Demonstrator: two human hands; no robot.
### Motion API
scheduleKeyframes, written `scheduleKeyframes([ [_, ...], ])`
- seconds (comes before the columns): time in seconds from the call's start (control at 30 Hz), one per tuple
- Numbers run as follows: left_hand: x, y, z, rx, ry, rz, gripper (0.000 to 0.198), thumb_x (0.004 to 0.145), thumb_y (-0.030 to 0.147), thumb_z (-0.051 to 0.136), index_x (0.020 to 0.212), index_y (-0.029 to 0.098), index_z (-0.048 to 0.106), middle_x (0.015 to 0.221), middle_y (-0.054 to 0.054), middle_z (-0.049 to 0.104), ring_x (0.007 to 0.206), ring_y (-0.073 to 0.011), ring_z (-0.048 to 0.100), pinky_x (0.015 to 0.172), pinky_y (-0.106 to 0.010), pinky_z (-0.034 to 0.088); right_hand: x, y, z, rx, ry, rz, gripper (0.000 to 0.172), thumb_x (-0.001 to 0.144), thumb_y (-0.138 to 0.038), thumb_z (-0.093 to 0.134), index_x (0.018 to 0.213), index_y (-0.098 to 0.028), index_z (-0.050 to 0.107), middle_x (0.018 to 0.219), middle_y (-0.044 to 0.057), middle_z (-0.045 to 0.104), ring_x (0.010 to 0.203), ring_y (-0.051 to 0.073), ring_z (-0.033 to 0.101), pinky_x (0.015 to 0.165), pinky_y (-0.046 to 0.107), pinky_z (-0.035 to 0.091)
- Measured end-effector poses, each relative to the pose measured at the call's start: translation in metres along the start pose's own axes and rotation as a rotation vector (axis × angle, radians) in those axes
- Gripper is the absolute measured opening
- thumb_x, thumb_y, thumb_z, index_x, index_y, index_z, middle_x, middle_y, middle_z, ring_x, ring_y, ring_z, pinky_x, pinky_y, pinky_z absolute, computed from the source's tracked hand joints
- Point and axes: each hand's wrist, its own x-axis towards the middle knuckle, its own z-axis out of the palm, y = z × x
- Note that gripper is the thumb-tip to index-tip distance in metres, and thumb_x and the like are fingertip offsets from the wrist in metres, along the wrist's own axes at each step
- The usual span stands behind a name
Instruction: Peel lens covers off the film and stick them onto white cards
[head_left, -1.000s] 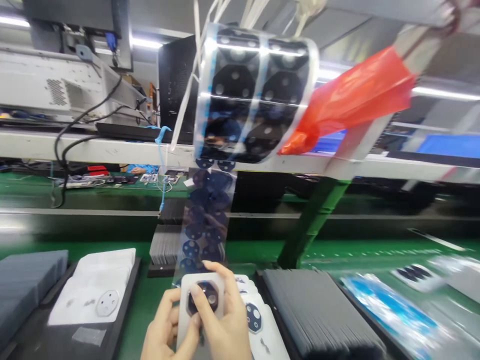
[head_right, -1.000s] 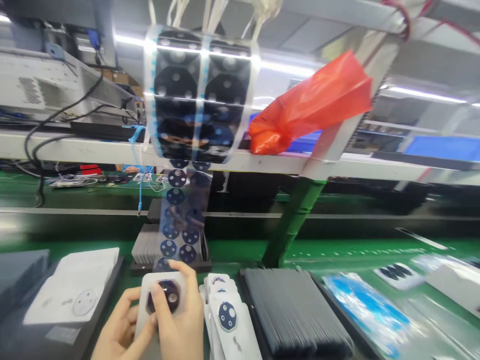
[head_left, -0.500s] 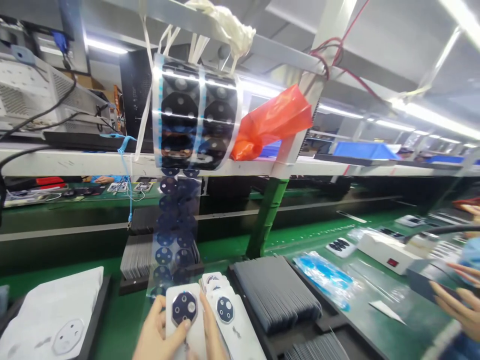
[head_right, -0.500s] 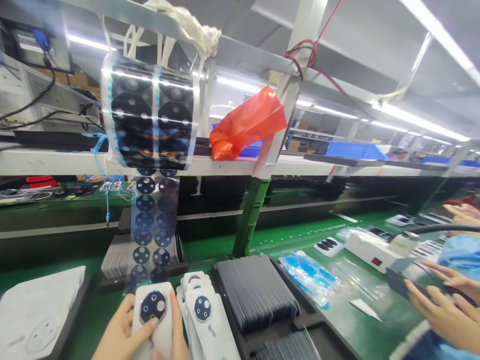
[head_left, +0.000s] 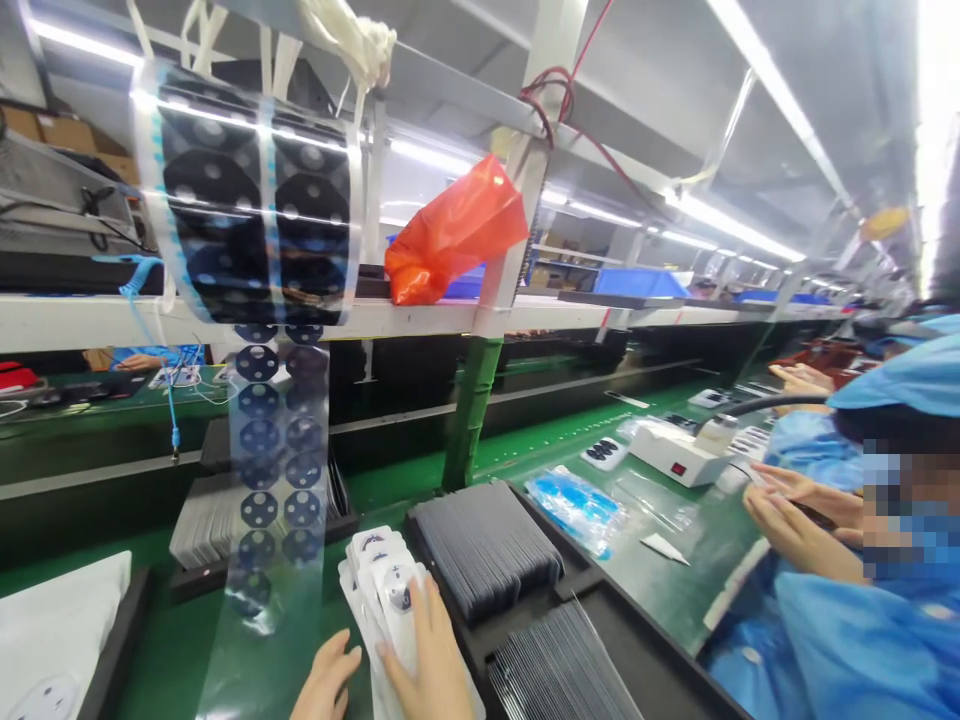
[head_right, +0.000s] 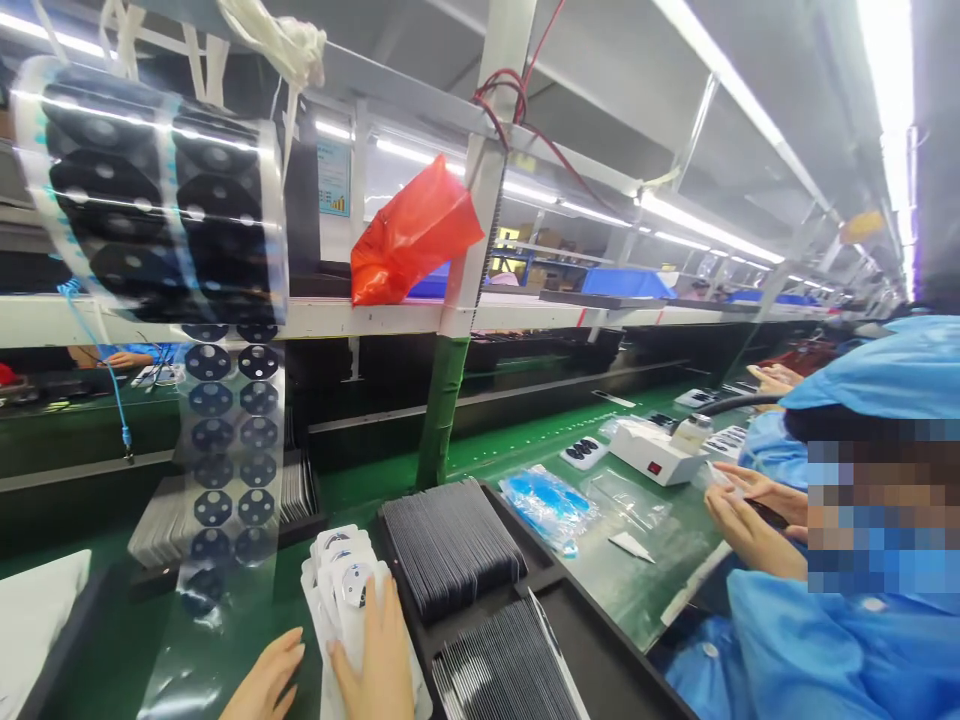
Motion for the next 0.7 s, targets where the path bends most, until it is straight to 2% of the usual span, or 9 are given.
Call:
scheduleKeyframes([
  [0.1,0.006,0.017,0.013,-0.107,0.022,-0.057,0.031,0.083,0.029,0.045,0.112,0.019,0.049,0.147,-0.005,0.033,0.142,-0.0188,0.024,0.121,-0.041,0.019,0.006,-0.010,0.001,-0.025,-0.154,0.101,0.103,0.063,-0.035,0.077,0.147,-0.011,0.022,0.152,0.008,0.009,0.142,0.028,0.013,0.119,0.040,0.025],
  [0.13,0.008,0.023,0.018,-0.135,0.023,-0.062,0.031,0.085,0.030,0.043,0.114,0.019,0.048,0.146,-0.005,0.035,0.140,-0.0174,0.027,0.121,-0.038,0.021,0.007,-0.014,0.001,-0.035,-0.168,0.133,0.113,0.056,-0.035,0.081,0.147,-0.009,0.020,0.152,0.010,0.007,0.142,0.029,0.012,0.120,0.042,0.022],
  [0.2,0.014,0.037,0.028,-0.162,0.032,-0.100,0.037,0.088,0.037,0.042,0.120,0.018,0.045,0.141,-0.007,0.041,0.136,-0.0176,0.034,0.119,-0.036,0.023,0.007,-0.021,-0.002,-0.032,-0.155,0.176,0.121,0.048,-0.031,0.086,0.147,-0.008,0.020,0.151,0.011,0.007,0.142,0.031,0.013,0.120,0.043,0.020],
  [0.27,0.020,0.048,0.036,-0.140,0.030,-0.158,0.048,0.086,0.050,0.042,0.120,0.016,0.045,0.133,-0.010,0.049,0.129,-0.0193,0.043,0.116,-0.035,0.028,0.009,-0.026,-0.008,-0.004,-0.164,0.193,0.122,0.046,-0.026,0.086,0.147,-0.008,0.020,0.151,0.013,0.009,0.141,0.032,0.014,0.119,0.044,0.022],
  [0.33,0.027,0.055,0.040,-0.098,0.037,-0.207,0.054,0.083,0.058,0.040,0.113,0.014,0.049,0.123,-0.011,0.056,0.120,-0.0204,0.051,0.111,-0.034,0.034,0.013,-0.029,-0.017,0.009,-0.230,0.209,0.120,0.049,-0.024,0.083,0.148,-0.008,0.017,0.151,0.013,0.010,0.141,0.032,0.014,0.118,0.044,0.022],
  [0.47,0.040,0.056,0.041,-0.048,0.042,-0.256,0.052,0.080,0.061,0.042,0.097,0.013,0.056,0.102,-0.008,0.065,0.103,-0.0209,0.059,0.101,-0.031,0.041,0.021,-0.029,-0.027,0.031,-0.353,0.238,0.115,0.056,-0.019,0.076,0.149,-0.009,0.010,0.152,0.012,0.007,0.143,0.029,0.010,0.119,0.043,0.020],
  [0.6,0.045,0.055,0.041,-0.016,0.063,-0.253,0.047,0.078,0.060,0.048,0.087,0.015,0.058,0.089,-0.005,0.068,0.092,-0.0189,0.062,0.090,-0.026,0.045,0.023,-0.020,-0.020,0.162,-0.344,0.232,0.116,0.054,-0.014,0.075,0.149,-0.012,0.009,0.152,0.011,0.010,0.143,0.027,0.013,0.119,0.041,0.021],
  [0.7,0.047,0.056,0.040,-0.006,0.031,-0.230,0.047,0.073,0.061,0.056,0.090,0.017,0.060,0.084,-0.002,0.069,0.088,-0.0182,0.063,0.081,-0.025,0.048,0.025,-0.012,-0.014,0.260,-0.337,0.207,0.119,0.050,-0.010,0.075,0.149,-0.013,0.010,0.151,0.011,0.011,0.143,0.026,0.012,0.119,0.041,0.021],
])
